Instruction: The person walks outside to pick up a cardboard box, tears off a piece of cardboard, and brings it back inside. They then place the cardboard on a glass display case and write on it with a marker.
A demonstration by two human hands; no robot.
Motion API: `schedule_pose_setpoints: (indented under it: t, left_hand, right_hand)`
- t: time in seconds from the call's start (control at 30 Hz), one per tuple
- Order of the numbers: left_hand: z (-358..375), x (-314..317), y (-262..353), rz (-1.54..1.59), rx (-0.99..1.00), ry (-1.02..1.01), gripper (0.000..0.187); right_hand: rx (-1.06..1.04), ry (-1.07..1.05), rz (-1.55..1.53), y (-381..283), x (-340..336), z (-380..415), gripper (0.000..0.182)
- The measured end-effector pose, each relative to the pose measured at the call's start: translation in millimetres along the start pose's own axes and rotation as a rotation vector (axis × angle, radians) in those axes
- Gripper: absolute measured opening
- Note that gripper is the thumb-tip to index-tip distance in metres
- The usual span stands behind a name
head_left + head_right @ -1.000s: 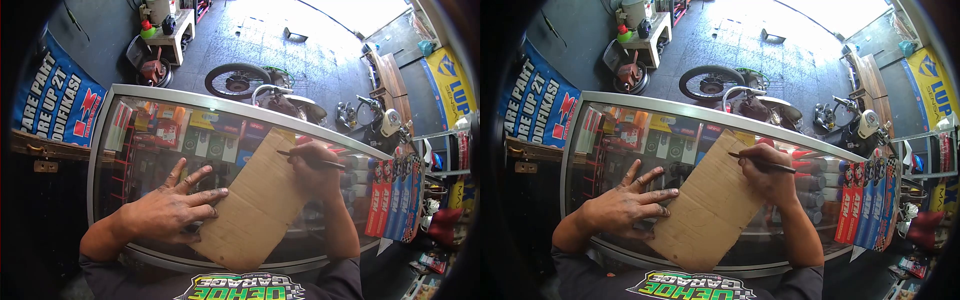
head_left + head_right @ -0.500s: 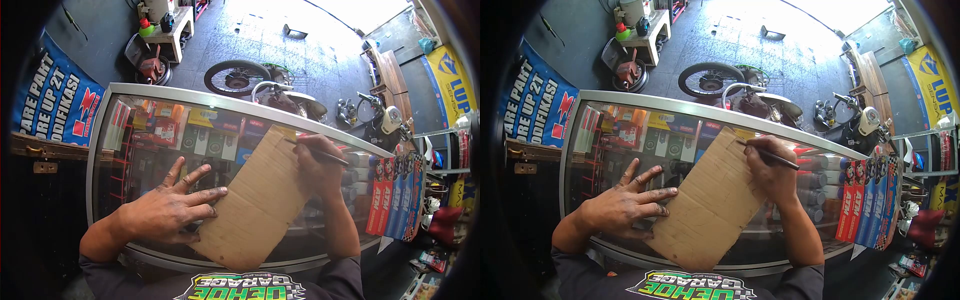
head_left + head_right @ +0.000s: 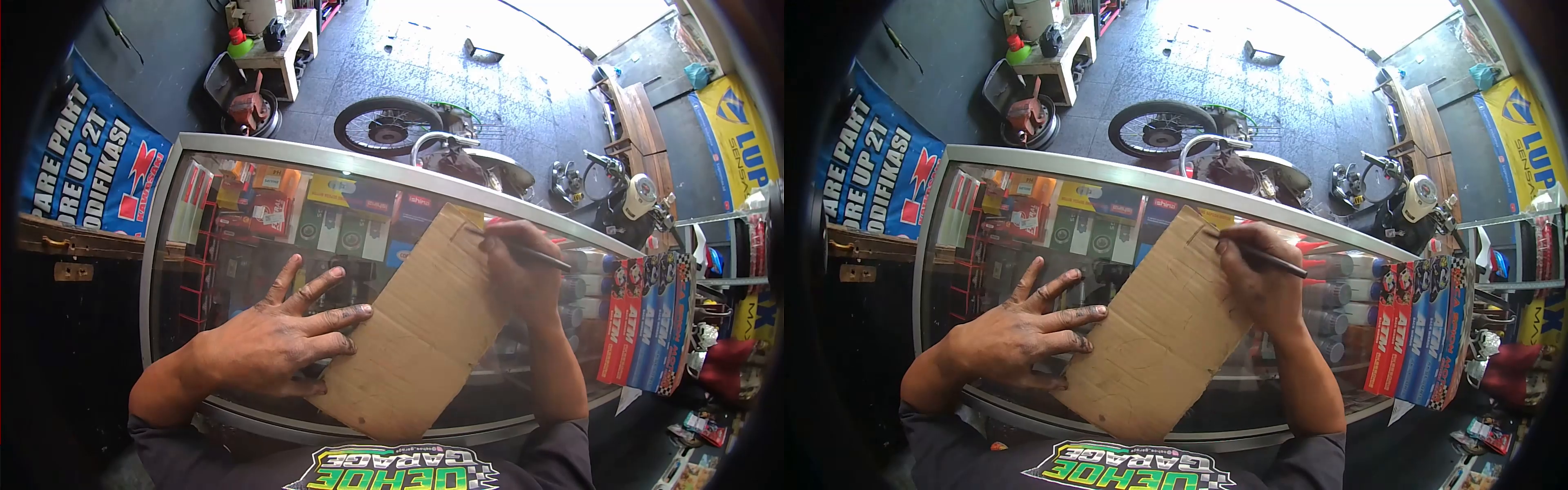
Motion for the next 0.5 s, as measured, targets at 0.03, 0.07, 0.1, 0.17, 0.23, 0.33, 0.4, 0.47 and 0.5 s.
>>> schedule_pose_setpoints:
  t: [0.03,0.07,0.1,0.17,0.23,0.33,0.4,0.47,0.5]
  left_hand:
    - [0.0,0.1,0.4,0.000,0.002,-0.002,0.051]
    - [-0.1,0.3,0.5,-0.007,0.000,-0.006,0.051]
    - [-0.1,0.3,0.2,-0.015,-0.005,-0.008,0.051]
    - [0.1,0.4,-0.2,-0.008,-0.004,-0.001,0.051]
    - [-0.3,0.2,0.1,-0.002,0.004,0.004,0.051]
    - [0.4,0.3,0.1,-0.015,0.001,0.006,0.051]
    - [-0.3,-0.5,0.5,0.001,0.005,0.004,0.052]
    - [-0.9,-0.8,0.3,-0.009,0.008,0.004,0.051]
    - [-0.4,-0.3,0.6,-0.015,0.009,0.002,0.051]
  right_hand:
    - [0.029,0.044,0.011,3.4,-2.2,-0.2,0.012]
    - [0.057,0.088,0.023,5.8,-5.5,-0.8,0.011]
    - [0.054,0.088,0.024,4.3,-6.1,-1.2,0.011]
    - [-0.040,0.024,0.053,-6.5,-0.2,1.2,0.011]
    - [0.003,0.020,0.030,-2.5,-1.3,1.1,0.011]
    - [-0.010,-0.085,0.013,-1.6,4.1,-0.1,0.012]
    - [0.115,0.136,0.012,9.4,-10.1,-1.9,0.013]
    - [0.072,0.063,0.007,4.4,-7.8,-0.9,0.013]
    - [0.031,-0.013,0.000,0.7,-1.9,-0.2,0.013]
Point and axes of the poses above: each hand's wrist, its own z-axis away from the middle knuckle, its own x-axis out of the palm, y = z × x, the point moved 9 cm from there along -z, towards the middle knuckle, and after that the axes turned 11 degrees about x, right-handed, at the moved point
